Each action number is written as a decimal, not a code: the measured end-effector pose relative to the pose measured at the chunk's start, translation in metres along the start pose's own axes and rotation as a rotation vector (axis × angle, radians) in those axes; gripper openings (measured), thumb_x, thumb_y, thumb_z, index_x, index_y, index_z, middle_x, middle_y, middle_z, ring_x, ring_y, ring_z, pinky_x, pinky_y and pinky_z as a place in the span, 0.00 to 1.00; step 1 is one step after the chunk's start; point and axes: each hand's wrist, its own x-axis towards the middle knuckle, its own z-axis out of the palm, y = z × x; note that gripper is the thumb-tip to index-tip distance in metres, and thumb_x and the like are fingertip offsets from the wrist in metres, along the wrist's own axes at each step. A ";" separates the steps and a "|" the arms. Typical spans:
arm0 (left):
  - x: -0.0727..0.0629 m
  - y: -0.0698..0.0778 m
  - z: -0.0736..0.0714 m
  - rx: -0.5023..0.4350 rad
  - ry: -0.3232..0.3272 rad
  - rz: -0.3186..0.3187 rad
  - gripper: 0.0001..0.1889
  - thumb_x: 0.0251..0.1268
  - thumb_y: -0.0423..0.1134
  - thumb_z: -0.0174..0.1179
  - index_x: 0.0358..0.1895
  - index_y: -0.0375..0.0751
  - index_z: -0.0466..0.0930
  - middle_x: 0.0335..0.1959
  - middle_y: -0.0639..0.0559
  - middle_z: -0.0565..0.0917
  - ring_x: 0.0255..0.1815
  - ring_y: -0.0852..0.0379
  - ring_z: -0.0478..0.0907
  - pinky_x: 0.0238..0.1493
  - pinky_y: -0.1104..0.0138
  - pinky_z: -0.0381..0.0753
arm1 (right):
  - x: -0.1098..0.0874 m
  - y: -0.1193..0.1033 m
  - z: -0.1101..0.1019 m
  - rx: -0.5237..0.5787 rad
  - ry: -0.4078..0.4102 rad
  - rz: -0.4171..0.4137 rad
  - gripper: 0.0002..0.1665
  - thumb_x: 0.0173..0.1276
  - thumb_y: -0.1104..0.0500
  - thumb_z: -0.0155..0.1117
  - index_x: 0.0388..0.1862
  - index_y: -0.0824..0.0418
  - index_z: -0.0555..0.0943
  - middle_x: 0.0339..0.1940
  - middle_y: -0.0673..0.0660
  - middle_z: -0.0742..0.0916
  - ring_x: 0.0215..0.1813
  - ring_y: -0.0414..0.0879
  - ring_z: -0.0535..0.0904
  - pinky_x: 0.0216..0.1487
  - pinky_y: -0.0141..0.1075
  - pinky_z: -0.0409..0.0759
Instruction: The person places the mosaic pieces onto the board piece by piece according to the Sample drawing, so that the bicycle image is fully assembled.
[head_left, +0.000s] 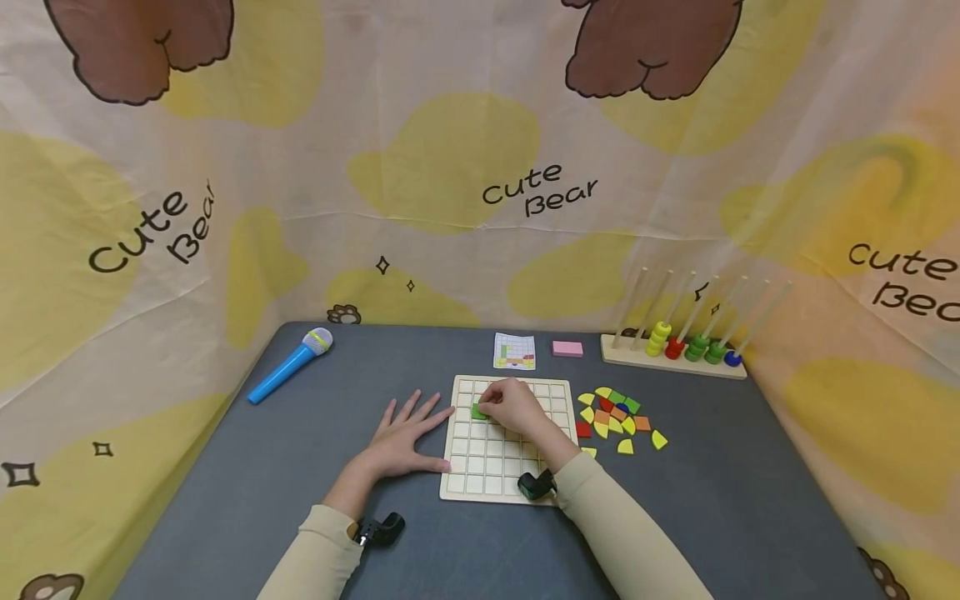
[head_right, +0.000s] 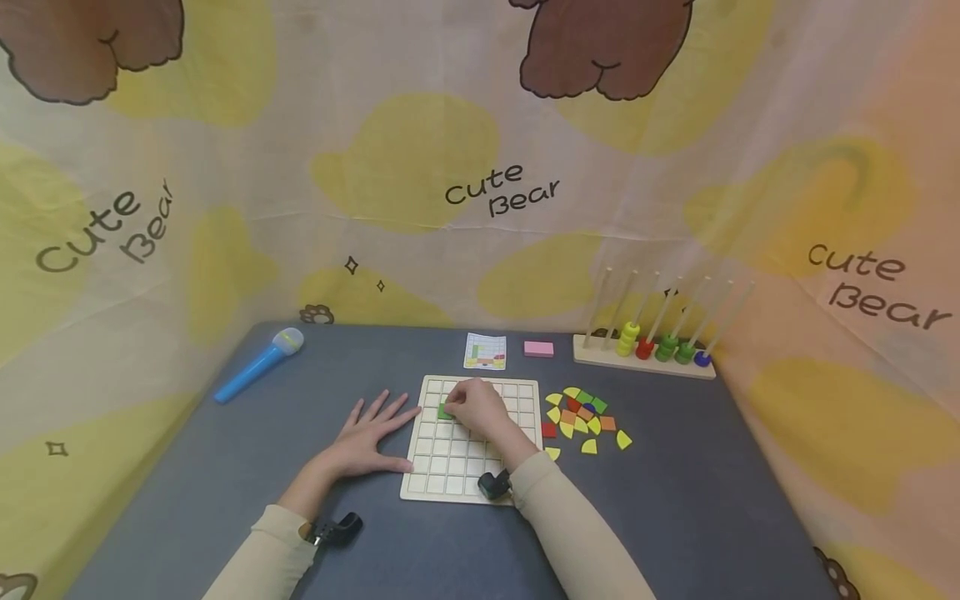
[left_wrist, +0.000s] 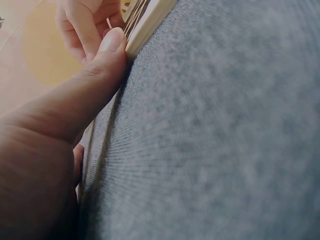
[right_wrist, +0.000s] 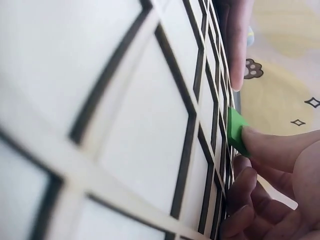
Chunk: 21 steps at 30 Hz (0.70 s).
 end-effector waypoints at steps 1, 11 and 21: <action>0.000 0.000 0.000 -0.002 0.001 0.000 0.54 0.49 0.77 0.64 0.80 0.67 0.55 0.84 0.55 0.50 0.85 0.42 0.35 0.77 0.37 0.28 | 0.000 0.000 0.000 -0.009 0.002 0.000 0.05 0.66 0.56 0.73 0.31 0.54 0.88 0.25 0.47 0.85 0.29 0.40 0.77 0.34 0.33 0.75; 0.000 -0.002 -0.001 -0.032 0.008 -0.007 0.56 0.41 0.79 0.67 0.78 0.70 0.59 0.84 0.55 0.51 0.85 0.44 0.36 0.77 0.37 0.27 | 0.001 -0.006 -0.002 -0.045 -0.040 -0.001 0.05 0.65 0.57 0.74 0.30 0.52 0.87 0.27 0.46 0.86 0.31 0.39 0.78 0.37 0.36 0.77; -0.001 0.002 0.000 -0.020 0.019 -0.014 0.54 0.42 0.79 0.67 0.78 0.68 0.62 0.83 0.55 0.52 0.85 0.42 0.37 0.77 0.37 0.29 | -0.011 0.003 -0.018 0.024 0.012 0.025 0.03 0.67 0.56 0.72 0.36 0.55 0.87 0.30 0.50 0.84 0.33 0.44 0.78 0.34 0.37 0.77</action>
